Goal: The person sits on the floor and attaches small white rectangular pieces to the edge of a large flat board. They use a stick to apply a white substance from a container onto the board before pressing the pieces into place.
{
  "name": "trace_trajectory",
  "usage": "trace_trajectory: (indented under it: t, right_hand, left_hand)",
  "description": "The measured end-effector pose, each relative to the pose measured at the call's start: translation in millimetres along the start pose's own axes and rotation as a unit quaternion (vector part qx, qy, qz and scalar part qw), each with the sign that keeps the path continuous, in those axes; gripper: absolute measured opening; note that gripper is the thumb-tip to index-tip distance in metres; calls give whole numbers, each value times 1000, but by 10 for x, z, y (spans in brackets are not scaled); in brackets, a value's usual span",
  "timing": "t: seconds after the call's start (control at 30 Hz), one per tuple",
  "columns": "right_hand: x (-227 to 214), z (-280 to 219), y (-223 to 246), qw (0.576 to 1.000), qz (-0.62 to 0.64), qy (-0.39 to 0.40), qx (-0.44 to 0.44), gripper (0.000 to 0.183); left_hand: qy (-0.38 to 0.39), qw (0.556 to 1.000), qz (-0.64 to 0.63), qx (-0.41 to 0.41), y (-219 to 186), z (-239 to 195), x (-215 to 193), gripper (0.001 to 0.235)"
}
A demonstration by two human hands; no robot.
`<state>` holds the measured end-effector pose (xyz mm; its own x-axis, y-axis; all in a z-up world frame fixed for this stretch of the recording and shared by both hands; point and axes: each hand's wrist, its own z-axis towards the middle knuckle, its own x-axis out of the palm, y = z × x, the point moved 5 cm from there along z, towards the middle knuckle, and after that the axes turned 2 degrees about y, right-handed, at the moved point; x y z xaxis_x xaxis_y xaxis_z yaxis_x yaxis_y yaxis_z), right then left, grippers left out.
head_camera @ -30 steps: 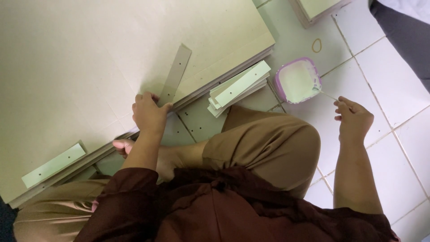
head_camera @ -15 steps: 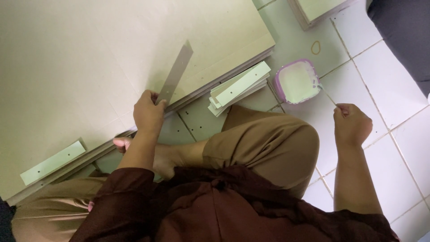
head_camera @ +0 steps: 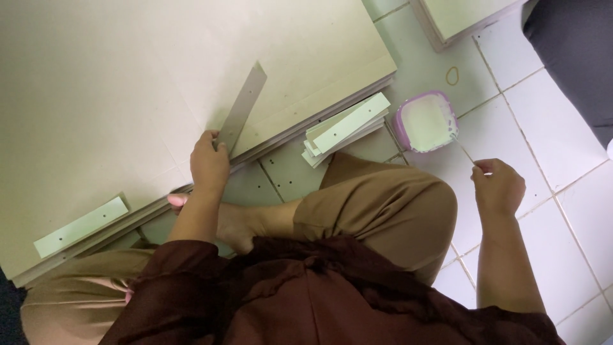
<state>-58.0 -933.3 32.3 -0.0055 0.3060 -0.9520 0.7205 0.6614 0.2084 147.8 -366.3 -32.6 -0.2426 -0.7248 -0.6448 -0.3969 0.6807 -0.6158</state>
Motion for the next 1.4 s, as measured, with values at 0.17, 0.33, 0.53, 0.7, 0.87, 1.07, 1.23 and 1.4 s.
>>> trace_trajectory:
  t: [0.17, 0.33, 0.53, 0.7, 0.87, 1.07, 1.23, 1.4]
  right_hand:
    - [33, 147, -114, 973, -204, 85, 65, 36]
    - [-161, 128, 65, 990, -140, -15, -10, 16]
    - [-199, -285, 1804, 976, 116, 42, -180, 18]
    - [342, -698, 2994, 927, 101, 155, -327, 20]
    - [882, -640, 3387, 923, -27, 173, -343, 16]
    - [1299, -530, 3456, 902, -84, 134, -401, 13]
    - [1384, -724, 3492, 892, -111, 159, -408, 14]
    - [1484, -355, 3325, 904, -110, 139, -390, 16]
  left_hand:
    - [8, 998, -58, 6, 43, -30, -31, 41]
    - [-2, 996, -82, 21, 269, 150, 88, 49]
    - [62, 986, -152, -31, 22, 78, 76, 32]
    - [36, 995, -93, 19, 44, 152, 113, 25]
    - [34, 996, -80, 18, -30, 76, 16, 25]
    - [48, 996, -75, 16, 10, 118, 72, 22]
    - [57, 995, -76, 14, -38, 86, 10, 22]
    - [61, 995, -77, 14, 17, 148, 59, 23]
